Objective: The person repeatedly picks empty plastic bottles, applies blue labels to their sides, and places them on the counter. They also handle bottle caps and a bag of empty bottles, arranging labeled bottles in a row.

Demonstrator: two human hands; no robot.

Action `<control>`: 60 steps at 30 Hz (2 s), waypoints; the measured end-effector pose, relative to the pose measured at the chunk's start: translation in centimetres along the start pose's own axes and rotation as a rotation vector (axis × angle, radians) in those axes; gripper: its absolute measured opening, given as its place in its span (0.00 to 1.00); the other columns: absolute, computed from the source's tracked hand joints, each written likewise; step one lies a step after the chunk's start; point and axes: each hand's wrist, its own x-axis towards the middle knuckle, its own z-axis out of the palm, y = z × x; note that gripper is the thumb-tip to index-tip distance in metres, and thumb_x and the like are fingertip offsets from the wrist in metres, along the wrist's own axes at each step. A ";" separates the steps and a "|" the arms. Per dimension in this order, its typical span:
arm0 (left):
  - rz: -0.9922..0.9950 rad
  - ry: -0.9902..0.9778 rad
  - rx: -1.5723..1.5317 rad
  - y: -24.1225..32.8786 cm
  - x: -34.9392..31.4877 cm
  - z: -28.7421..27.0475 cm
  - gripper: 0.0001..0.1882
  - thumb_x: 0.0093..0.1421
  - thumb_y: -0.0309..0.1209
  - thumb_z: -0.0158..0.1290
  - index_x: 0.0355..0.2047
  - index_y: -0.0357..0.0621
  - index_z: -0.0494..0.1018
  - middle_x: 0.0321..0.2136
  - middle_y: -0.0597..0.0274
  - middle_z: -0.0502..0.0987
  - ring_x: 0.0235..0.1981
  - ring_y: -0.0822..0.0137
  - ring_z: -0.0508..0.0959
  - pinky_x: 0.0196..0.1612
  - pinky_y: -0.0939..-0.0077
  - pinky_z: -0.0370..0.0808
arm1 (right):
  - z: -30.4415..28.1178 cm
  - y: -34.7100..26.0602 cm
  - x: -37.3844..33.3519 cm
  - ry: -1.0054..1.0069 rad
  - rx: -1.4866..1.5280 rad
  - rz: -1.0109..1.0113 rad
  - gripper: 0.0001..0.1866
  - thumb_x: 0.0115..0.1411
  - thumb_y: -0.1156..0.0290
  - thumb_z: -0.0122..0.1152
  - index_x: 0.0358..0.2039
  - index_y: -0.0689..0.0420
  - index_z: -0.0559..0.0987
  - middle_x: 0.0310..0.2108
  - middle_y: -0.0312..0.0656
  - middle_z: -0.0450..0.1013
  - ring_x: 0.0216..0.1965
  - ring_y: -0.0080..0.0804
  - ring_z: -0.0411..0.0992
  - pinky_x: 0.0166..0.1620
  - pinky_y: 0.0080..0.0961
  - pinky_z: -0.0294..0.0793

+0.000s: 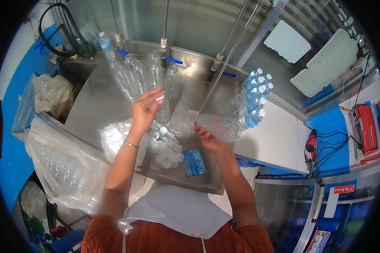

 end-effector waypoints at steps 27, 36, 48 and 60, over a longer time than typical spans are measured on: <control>-0.285 0.082 0.129 -3.9 -4.4 3.7 0.33 0.41 0.28 0.68 0.49 0.36 0.70 0.48 0.42 0.74 0.47 0.49 0.78 0.46 0.63 0.75 | 8.8 7.6 2.3 0.517 -2.062 -1.686 0.41 0.48 0.66 0.75 0.61 0.60 0.66 0.52 0.49 0.72 0.50 0.46 0.72 0.52 0.36 0.72; -0.091 -0.163 0.141 6.3 -8.8 3.2 0.30 0.41 0.31 0.66 0.45 0.37 0.70 0.36 0.47 0.73 0.38 0.44 0.77 0.40 0.59 0.76 | 14.0 10.4 -1.5 0.038 -1.739 -1.274 0.15 0.64 0.70 0.60 0.48 0.62 0.78 0.52 0.47 0.73 0.47 0.30 0.74 0.49 0.26 0.73; -0.123 -0.238 0.087 9.7 -9.5 6.5 0.29 0.40 0.30 0.66 0.42 0.32 0.68 0.34 0.44 0.76 0.35 0.48 0.80 0.38 0.62 0.76 | 11.9 7.1 -6.1 -0.188 -1.590 -1.212 0.10 0.62 0.73 0.63 0.43 0.61 0.78 0.52 0.50 0.73 0.52 0.35 0.72 0.56 0.29 0.69; -0.585 -0.801 -0.912 10.5 -9.9 7.3 0.35 0.44 0.32 0.65 0.51 0.32 0.66 0.39 0.43 0.79 0.36 0.51 0.83 0.37 0.60 0.80 | 9.8 5.1 -6.2 -0.491 -0.915 -0.777 0.24 0.63 0.54 0.61 0.52 0.58 0.76 0.50 0.51 0.74 0.50 0.39 0.74 0.54 0.36 0.74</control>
